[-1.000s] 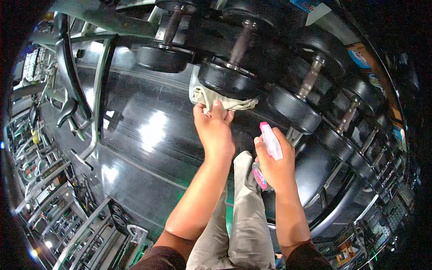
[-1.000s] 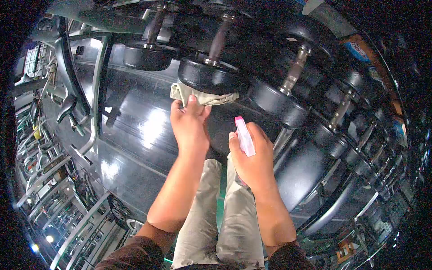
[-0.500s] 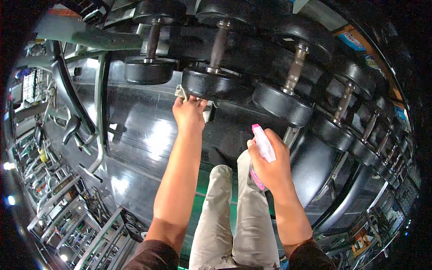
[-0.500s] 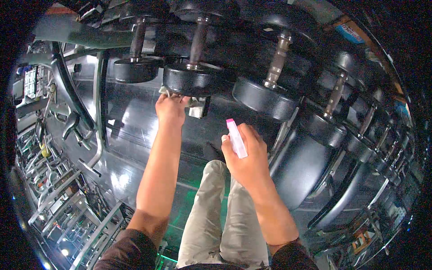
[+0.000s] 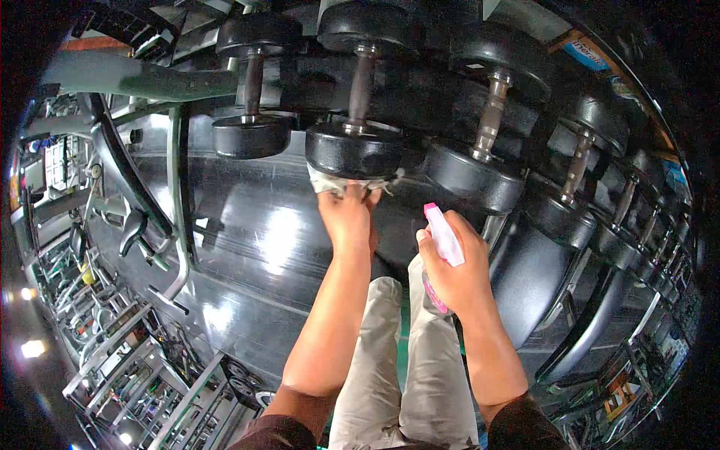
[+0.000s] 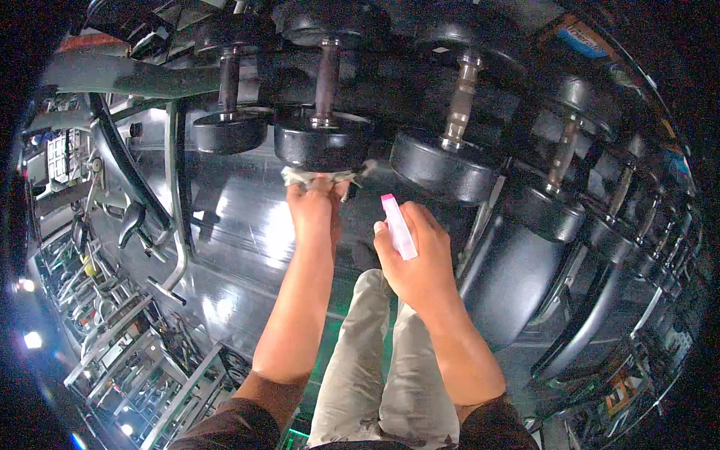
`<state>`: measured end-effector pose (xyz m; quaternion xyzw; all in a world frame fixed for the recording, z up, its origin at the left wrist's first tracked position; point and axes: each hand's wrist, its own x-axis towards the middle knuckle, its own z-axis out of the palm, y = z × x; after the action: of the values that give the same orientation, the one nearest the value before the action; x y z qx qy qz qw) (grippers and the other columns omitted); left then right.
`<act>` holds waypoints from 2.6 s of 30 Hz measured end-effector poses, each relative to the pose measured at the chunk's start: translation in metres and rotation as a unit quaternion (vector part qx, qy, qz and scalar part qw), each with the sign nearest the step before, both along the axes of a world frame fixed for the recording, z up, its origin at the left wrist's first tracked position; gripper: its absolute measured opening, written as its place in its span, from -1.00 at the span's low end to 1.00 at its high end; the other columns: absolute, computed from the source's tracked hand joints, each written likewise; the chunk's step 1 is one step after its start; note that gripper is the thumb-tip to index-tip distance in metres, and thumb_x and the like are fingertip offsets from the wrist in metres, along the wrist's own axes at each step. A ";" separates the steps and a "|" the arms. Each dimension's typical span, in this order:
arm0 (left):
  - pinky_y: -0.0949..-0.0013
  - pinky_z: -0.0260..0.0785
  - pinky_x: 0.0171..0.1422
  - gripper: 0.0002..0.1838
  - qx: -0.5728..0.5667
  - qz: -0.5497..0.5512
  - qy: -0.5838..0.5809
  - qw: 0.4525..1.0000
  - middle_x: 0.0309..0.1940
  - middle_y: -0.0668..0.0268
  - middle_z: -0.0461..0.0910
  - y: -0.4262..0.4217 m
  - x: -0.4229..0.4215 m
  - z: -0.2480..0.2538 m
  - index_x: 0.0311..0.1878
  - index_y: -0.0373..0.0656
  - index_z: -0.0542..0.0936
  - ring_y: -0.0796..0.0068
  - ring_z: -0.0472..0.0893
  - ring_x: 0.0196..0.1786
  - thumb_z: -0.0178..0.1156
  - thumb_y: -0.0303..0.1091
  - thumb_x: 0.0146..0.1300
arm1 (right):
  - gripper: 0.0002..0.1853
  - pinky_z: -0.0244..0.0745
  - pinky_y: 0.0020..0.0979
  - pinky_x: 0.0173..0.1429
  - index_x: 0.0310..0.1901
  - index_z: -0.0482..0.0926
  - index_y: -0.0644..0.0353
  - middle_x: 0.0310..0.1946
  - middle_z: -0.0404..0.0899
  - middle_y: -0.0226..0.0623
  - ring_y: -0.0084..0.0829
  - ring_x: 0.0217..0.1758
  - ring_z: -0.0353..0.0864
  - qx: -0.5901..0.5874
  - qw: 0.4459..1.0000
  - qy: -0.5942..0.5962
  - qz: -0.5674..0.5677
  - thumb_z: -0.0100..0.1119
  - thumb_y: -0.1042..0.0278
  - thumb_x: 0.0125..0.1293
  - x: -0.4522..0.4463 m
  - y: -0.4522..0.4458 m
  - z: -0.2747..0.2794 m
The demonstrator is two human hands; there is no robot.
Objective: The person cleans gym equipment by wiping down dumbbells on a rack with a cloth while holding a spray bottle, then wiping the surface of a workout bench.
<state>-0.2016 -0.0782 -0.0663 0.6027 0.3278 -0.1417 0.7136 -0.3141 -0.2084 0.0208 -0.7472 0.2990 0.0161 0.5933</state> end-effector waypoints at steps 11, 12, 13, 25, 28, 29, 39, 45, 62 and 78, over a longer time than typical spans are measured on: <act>0.15 0.75 0.07 -0.75 -0.151 0.027 0.021 0.988 -0.02 0.10 0.69 0.014 0.002 -0.079 0.04 -0.28 0.61 0.17 0.74 -0.10 0.14 -0.67 0.33 | -0.77 0.51 -0.14 -0.23 -0.27 0.47 0.30 -0.35 0.59 -0.04 -0.04 -0.34 0.66 0.002 1.000 -0.004 0.015 0.37 0.43 0.36 -0.005 0.000 -0.004; 0.19 0.75 0.04 -0.79 -0.088 0.012 0.057 0.994 -0.08 0.06 0.67 0.025 0.007 -0.068 0.01 -0.36 0.59 0.19 0.72 -0.13 0.14 -0.68 0.34 | -0.77 0.51 -0.15 -0.22 -0.26 0.47 0.30 -0.35 0.60 -0.05 -0.04 -0.34 0.67 0.001 1.000 -0.014 0.009 0.37 0.43 0.36 -0.005 0.000 -0.002; 0.18 0.73 0.01 -0.81 -0.088 0.023 0.036 0.995 -0.09 0.11 0.65 0.028 0.010 -0.036 0.00 -0.37 0.57 0.25 0.71 -0.10 0.13 -0.68 0.35 | -0.78 0.52 -0.16 -0.22 -0.26 0.48 0.30 -0.35 0.60 -0.05 -0.05 -0.33 0.67 0.000 1.000 -0.023 0.003 0.37 0.43 0.36 -0.004 0.000 -0.001; 0.32 0.61 -0.23 -0.82 -0.083 0.010 0.096 0.992 -0.18 0.17 0.65 0.045 0.047 -0.083 0.03 -0.27 0.55 0.37 0.67 -0.24 0.06 -0.56 0.43 | -0.79 0.54 -0.14 -0.17 -0.25 0.50 0.29 -0.35 0.62 -0.07 0.00 -0.28 0.68 -0.008 0.999 -0.030 0.016 0.38 0.42 0.35 0.007 -0.004 0.000; 0.15 0.66 -0.10 -0.79 -0.106 0.077 0.124 0.984 -0.04 0.07 0.67 0.031 0.053 -0.076 0.10 -0.32 0.57 0.21 0.71 -0.08 0.07 -0.47 0.52 | -0.79 0.55 -0.14 -0.16 -0.24 0.50 0.29 -0.34 0.63 -0.06 0.00 -0.27 0.69 -0.010 1.000 -0.016 0.024 0.38 0.42 0.35 0.006 -0.003 0.002; 0.05 0.71 0.01 -0.77 -0.148 0.142 0.124 0.971 -0.05 0.06 0.68 0.030 0.055 -0.070 0.13 -0.34 0.59 0.10 0.73 -0.03 0.09 -0.46 0.53 | -0.79 0.55 -0.14 -0.16 -0.24 0.50 0.29 -0.34 0.63 -0.06 0.00 -0.27 0.69 -0.010 0.999 -0.017 0.026 0.38 0.42 0.35 0.006 -0.003 0.001; 0.15 0.68 0.04 -0.66 -0.093 0.082 -0.062 0.990 0.00 0.20 0.58 0.037 0.004 0.012 0.24 -0.28 0.45 0.28 0.67 0.00 0.05 -0.69 0.45 | -0.80 0.54 -0.15 -0.16 -0.25 0.52 0.28 -0.32 0.65 -0.06 -0.03 -0.29 0.69 -0.021 0.999 0.010 0.025 0.37 0.40 0.37 0.006 -0.001 -0.002; 0.35 0.68 -0.19 -0.88 -0.124 0.066 0.073 0.987 -0.13 0.24 0.57 -0.028 -0.033 0.012 -0.05 -0.23 0.48 0.41 0.67 -0.17 0.21 -0.55 0.44 | -0.82 0.56 -0.17 -0.12 -0.22 0.55 0.28 -0.30 0.67 -0.08 -0.08 -0.27 0.71 0.021 0.999 0.046 -0.005 0.37 0.39 0.38 0.003 -0.003 -0.005; 0.16 0.72 0.02 -0.84 -0.152 0.116 0.022 0.981 -0.06 0.15 0.60 0.066 0.038 0.018 0.11 -0.32 0.48 0.32 0.67 -0.13 0.10 -0.60 0.54 | -0.77 0.57 -0.16 -0.16 -0.25 0.50 0.28 -0.32 0.67 -0.07 -0.04 -0.26 0.73 -0.016 0.999 -0.021 0.033 0.40 0.39 0.35 0.017 -0.008 0.004; 0.29 0.71 -0.12 -0.86 -0.189 0.101 0.059 0.975 -0.09 0.21 0.64 0.040 0.022 -0.006 0.12 -0.27 0.51 0.31 0.70 -0.23 0.04 -0.54 0.60 | -0.77 0.56 -0.12 -0.14 -0.23 0.52 0.29 -0.30 0.66 -0.02 0.01 -0.26 0.71 0.021 1.000 0.006 0.008 0.38 0.35 0.37 0.049 -0.008 0.018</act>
<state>-0.1797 -0.0385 -0.0719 0.4114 0.3964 -0.1633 0.8043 -0.2646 -0.2166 0.0386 -0.7367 0.2959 0.0320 0.6072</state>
